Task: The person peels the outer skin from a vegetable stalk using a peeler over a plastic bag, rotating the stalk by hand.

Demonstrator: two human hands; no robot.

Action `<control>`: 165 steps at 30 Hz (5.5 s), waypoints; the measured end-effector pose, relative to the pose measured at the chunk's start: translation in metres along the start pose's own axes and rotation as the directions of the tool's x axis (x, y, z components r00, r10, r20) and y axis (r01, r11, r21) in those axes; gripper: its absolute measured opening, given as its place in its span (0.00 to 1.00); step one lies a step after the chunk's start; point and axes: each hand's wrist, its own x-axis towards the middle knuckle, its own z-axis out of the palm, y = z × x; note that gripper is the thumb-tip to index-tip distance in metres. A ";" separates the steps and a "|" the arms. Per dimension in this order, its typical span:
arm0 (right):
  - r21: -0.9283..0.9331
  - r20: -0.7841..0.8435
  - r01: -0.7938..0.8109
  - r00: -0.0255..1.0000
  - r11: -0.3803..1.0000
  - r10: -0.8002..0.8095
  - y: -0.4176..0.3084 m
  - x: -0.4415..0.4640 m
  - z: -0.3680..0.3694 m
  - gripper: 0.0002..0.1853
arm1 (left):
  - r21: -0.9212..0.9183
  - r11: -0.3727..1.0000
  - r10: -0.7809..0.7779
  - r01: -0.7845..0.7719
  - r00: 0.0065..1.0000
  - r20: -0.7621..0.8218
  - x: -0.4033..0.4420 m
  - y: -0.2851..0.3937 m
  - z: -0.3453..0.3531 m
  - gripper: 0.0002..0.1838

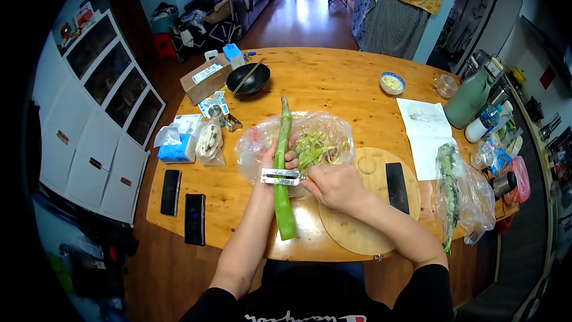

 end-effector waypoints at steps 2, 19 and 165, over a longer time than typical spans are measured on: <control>0.004 0.061 0.073 0.995 0.997 -0.073 -0.008 0.000 -0.009 0.16 | -0.051 0.997 -0.054 0.057 0.997 0.062 -0.004 0.001 -0.001 0.28; -0.022 0.019 0.065 0.998 0.998 -0.064 -0.003 0.006 0.000 0.15 | -0.096 0.993 -0.056 0.065 0.994 0.089 -0.009 -0.010 -0.008 0.26; 0.058 -0.140 -0.278 0.949 0.959 0.284 0.034 0.024 0.005 0.14 | 0.007 0.991 0.137 -0.137 0.990 0.014 -0.012 0.002 0.002 0.20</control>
